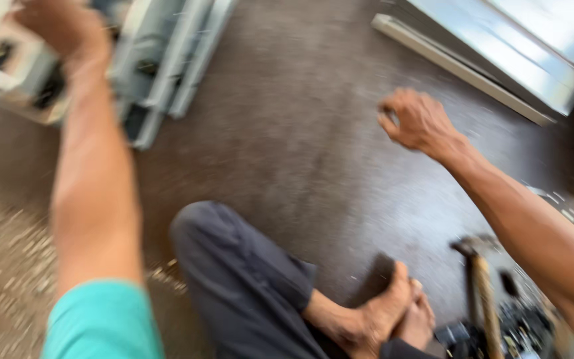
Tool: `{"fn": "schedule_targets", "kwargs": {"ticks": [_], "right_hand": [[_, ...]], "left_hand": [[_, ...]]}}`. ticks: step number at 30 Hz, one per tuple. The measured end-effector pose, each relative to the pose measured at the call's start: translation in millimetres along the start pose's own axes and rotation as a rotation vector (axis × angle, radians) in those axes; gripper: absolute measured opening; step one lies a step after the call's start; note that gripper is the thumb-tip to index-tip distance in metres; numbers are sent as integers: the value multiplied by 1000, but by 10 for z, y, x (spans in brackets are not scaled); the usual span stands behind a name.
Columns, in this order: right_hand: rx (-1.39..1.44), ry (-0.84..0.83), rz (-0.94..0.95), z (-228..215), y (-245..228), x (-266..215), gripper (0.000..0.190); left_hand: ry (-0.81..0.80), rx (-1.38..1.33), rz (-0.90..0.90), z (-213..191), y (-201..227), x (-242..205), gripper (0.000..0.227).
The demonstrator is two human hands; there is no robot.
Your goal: The person sits on the floor and uses a hammer to attach metal hinges to a rectangular metal frame. They repeatedly pick up hinges and pins, position them on the frame, and strike them with a hammer to secure them in place.
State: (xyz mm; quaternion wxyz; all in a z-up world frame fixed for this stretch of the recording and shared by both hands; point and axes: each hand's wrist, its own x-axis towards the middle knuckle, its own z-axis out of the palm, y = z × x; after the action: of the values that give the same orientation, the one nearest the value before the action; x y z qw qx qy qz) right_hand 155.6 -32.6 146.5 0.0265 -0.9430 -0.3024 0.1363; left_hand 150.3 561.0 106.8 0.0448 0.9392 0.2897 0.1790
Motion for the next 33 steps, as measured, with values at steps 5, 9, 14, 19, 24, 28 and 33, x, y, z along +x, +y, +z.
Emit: {"fn": "schedule_targets", "kwargs": {"ticks": [5, 9, 14, 19, 24, 28, 33], "right_hand": [[51, 255, 335, 131, 1505, 122, 56], [4, 250, 332, 242, 2468, 357, 73], [143, 264, 238, 156, 2477, 144, 24], [289, 523, -123, 667, 1227, -742, 42], [525, 484, -62, 1317, 4, -1782, 38], [351, 676, 393, 1389, -208, -2820, 35], [30, 562, 773, 1618, 58, -3899, 56]], "left_hand": [[61, -423, 344, -194, 1087, -1091, 40], [-493, -985, 374, -550, 2071, -2478, 15], [-705, -1072, 300, -663, 2648, -3351, 18], [-201, -919, 648, -882, 2891, -3728, 20], [-237, -781, 913, -787, 3116, -4071, 51], [-413, -656, 1092, -393, 3157, -4516, 57], [-489, -653, 1104, -99, 3028, -4900, 42]]}}
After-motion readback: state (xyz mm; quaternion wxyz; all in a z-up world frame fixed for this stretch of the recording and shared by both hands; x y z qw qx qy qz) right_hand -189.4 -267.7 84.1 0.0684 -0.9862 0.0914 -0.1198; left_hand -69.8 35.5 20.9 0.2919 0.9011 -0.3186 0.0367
